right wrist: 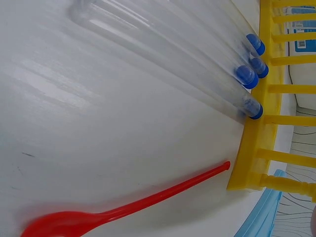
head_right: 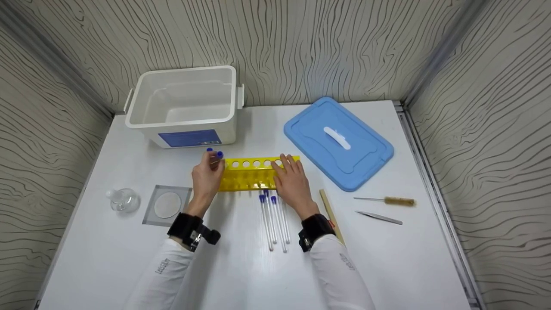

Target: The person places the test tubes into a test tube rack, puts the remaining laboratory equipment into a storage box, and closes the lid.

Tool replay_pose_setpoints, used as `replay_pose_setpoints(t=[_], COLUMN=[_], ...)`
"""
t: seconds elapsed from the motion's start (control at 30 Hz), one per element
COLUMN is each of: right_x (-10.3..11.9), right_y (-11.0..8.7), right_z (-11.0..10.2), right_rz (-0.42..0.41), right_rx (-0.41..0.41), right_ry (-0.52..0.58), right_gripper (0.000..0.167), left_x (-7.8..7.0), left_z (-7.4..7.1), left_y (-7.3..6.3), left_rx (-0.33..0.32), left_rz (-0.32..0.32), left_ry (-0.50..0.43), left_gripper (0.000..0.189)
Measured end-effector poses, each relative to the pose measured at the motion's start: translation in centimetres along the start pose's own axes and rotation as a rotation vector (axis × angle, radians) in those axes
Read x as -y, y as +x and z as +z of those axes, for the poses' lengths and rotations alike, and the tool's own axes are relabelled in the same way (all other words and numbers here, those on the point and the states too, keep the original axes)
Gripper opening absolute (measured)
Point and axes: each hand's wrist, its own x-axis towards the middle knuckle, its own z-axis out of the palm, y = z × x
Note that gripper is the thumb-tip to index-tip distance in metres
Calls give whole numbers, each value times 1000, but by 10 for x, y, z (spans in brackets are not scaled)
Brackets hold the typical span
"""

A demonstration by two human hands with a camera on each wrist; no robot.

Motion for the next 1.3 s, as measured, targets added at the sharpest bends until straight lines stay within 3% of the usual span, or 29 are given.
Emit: replay_pose_setpoints(t=[0.27, 0.7, 1.07, 1.3], right_x=[0, 1, -1, -1], right_y=[-1, 0, 0, 1], right_z=[-1, -1, 1, 0], right_rz=[9, 6, -7, -7], right_rx=[-1, -7, -18, -10], right_ry=[-7, -2, -2, -12], right_gripper=[54, 54, 53, 54], left_x=[3, 4, 4, 15], left_z=[3, -2, -15, -27], left_y=[1, -5, -10, -18], left_rx=[26, 42, 13, -22], left_rz=[-79, -114, -33, 119], left_ry=[-31, 5, 25, 69], left_gripper=[25, 30, 27, 21])
